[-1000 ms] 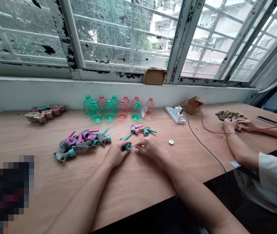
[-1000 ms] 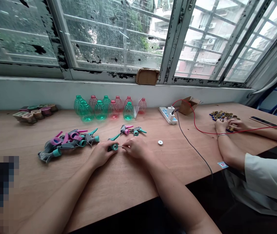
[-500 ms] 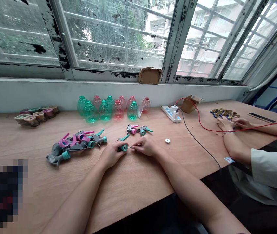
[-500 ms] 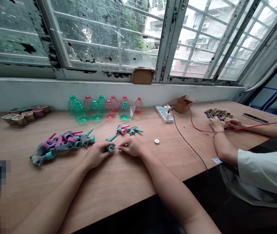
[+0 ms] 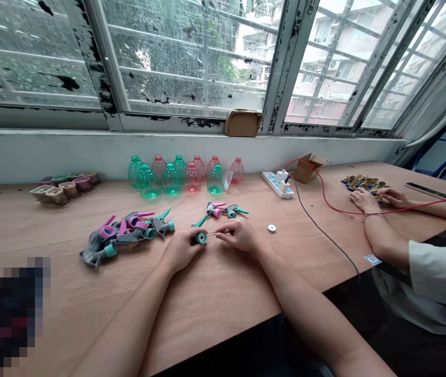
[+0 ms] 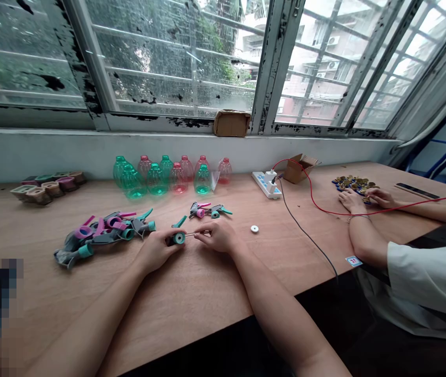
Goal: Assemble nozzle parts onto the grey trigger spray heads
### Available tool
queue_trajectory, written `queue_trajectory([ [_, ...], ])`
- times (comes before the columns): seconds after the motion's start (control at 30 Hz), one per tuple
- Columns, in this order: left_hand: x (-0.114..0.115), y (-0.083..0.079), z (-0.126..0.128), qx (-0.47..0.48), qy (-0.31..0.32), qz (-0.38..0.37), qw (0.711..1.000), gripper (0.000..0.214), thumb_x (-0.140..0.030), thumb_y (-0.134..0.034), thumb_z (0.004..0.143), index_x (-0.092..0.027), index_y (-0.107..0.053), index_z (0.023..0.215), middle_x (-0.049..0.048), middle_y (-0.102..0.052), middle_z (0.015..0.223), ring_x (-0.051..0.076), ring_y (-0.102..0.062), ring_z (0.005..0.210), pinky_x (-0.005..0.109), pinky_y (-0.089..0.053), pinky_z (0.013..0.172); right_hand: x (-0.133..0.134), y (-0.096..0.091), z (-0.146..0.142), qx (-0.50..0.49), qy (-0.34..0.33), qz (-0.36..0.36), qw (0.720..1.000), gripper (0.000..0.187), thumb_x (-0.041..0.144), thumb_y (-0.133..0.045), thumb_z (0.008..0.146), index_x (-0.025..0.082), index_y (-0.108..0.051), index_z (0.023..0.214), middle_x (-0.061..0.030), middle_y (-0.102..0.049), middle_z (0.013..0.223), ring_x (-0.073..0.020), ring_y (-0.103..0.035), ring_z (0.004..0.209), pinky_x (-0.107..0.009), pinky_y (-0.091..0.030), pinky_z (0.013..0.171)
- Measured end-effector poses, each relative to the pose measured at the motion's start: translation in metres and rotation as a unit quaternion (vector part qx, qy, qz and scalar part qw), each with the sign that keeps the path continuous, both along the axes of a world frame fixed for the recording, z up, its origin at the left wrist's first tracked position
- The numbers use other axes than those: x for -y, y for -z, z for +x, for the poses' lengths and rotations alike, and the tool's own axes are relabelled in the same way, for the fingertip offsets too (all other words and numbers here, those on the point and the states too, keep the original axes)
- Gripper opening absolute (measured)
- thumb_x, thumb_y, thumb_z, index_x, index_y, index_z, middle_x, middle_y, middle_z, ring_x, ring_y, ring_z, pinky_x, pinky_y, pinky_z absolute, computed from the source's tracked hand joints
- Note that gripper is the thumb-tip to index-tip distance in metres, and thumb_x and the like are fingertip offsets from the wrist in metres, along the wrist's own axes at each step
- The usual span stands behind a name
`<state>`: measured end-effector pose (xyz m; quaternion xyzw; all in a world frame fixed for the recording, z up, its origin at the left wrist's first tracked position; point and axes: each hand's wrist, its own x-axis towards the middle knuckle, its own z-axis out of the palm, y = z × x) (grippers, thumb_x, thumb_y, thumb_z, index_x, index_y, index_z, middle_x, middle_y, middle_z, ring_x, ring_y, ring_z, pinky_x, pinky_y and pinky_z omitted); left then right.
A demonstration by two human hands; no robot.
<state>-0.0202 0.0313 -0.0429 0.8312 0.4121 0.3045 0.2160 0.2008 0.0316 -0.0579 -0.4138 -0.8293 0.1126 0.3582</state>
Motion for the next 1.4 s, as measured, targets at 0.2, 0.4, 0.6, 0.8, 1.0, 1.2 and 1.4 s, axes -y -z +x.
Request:
queue_trajectory([
  [0.2, -0.001, 0.003, 0.001, 0.003, -0.025, 0.010, 1.000, 0.032, -0.029, -0.062, 0.073, -0.020, -0.070, 0.103, 0.0041, -0.072, 0.102, 0.021, -0.066, 0.090, 0.030, -0.049, 0.085, 0.005, -0.004, -0.007, 0.078, 0.058, 0.063, 0.993, 0.018, 0.033, -0.061, 0.086, 0.025, -0.075, 0.094, -0.0026, -0.073, 0.081, -0.0116, -0.059, 0.065, -0.023, -0.035, 0.060],
  [0.4, -0.002, 0.002, -0.001, -0.059, -0.031, 0.045, 0.997, 0.031, -0.026, -0.056, 0.078, -0.022, -0.068, 0.106, 0.0052, -0.071, 0.105, 0.023, -0.065, 0.095, 0.031, -0.049, 0.084, 0.018, -0.015, -0.025, 0.221, 0.116, 0.067, 0.966, 0.028, 0.034, -0.051, 0.092, 0.024, -0.074, 0.081, -0.0041, -0.071, 0.082, -0.0151, -0.060, 0.071, -0.026, -0.031, 0.058],
  [0.6, -0.001, 0.002, -0.004, -0.128, 0.015, 0.082, 0.988, 0.029, -0.027, -0.050, 0.085, -0.024, -0.066, 0.109, 0.0063, -0.070, 0.104, 0.023, -0.065, 0.094, 0.029, -0.048, 0.080, 0.016, -0.017, -0.020, 0.213, 0.083, 0.042, 0.973, 0.023, 0.033, -0.055, 0.089, 0.025, -0.076, 0.083, -0.0039, -0.072, 0.080, -0.0145, -0.059, 0.065, -0.026, -0.030, 0.056],
  [0.8, -0.003, -0.001, -0.004, -0.121, 0.066, 0.065, 0.988, 0.028, -0.030, -0.049, 0.087, -0.025, -0.065, 0.109, 0.0037, -0.070, 0.104, 0.021, -0.064, 0.093, 0.026, -0.047, 0.078, 0.006, -0.008, -0.007, 0.144, -0.015, 0.039, 0.989, 0.018, 0.028, -0.059, 0.087, 0.024, -0.076, 0.089, -0.0027, -0.073, 0.079, -0.0121, -0.059, 0.064, -0.023, -0.032, 0.057],
  [1.0, -0.001, -0.005, -0.004, -0.075, 0.078, 0.035, 0.994, 0.026, -0.030, -0.051, 0.084, -0.022, -0.066, 0.105, 0.0032, -0.070, 0.104, 0.020, -0.064, 0.092, 0.027, -0.047, 0.084, -0.002, 0.006, -0.007, 0.044, -0.058, 0.000, 0.997, 0.019, 0.027, -0.059, 0.087, 0.021, -0.076, 0.095, -0.0034, -0.074, 0.078, -0.0112, -0.061, 0.064, -0.020, -0.038, 0.059],
  [1.2, -0.002, -0.004, -0.003, -0.055, 0.039, 0.021, 0.998, 0.028, -0.028, -0.057, 0.078, -0.021, -0.067, 0.103, 0.0028, -0.071, 0.097, 0.019, -0.065, 0.086, 0.028, -0.049, 0.083, 0.003, -0.001, -0.005, 0.023, -0.063, -0.007, 0.998, 0.019, 0.025, -0.062, 0.084, 0.020, -0.075, 0.097, -0.0039, -0.072, 0.078, -0.0109, -0.060, 0.064, -0.020, -0.039, 0.060],
  [1.4, -0.002, -0.003, -0.002, -0.044, 0.017, 0.021, 0.999, 0.029, -0.028, -0.058, 0.076, -0.022, -0.068, 0.103, 0.0027, -0.072, 0.097, 0.020, -0.065, 0.086, 0.029, -0.050, 0.083, 0.009, -0.004, -0.006, -0.015, -0.015, -0.015, 1.000, 0.020, 0.027, -0.065, 0.079, 0.018, -0.073, 0.095, -0.0012, -0.069, 0.071, -0.0092, -0.054, 0.057, -0.019, -0.038, 0.057],
])
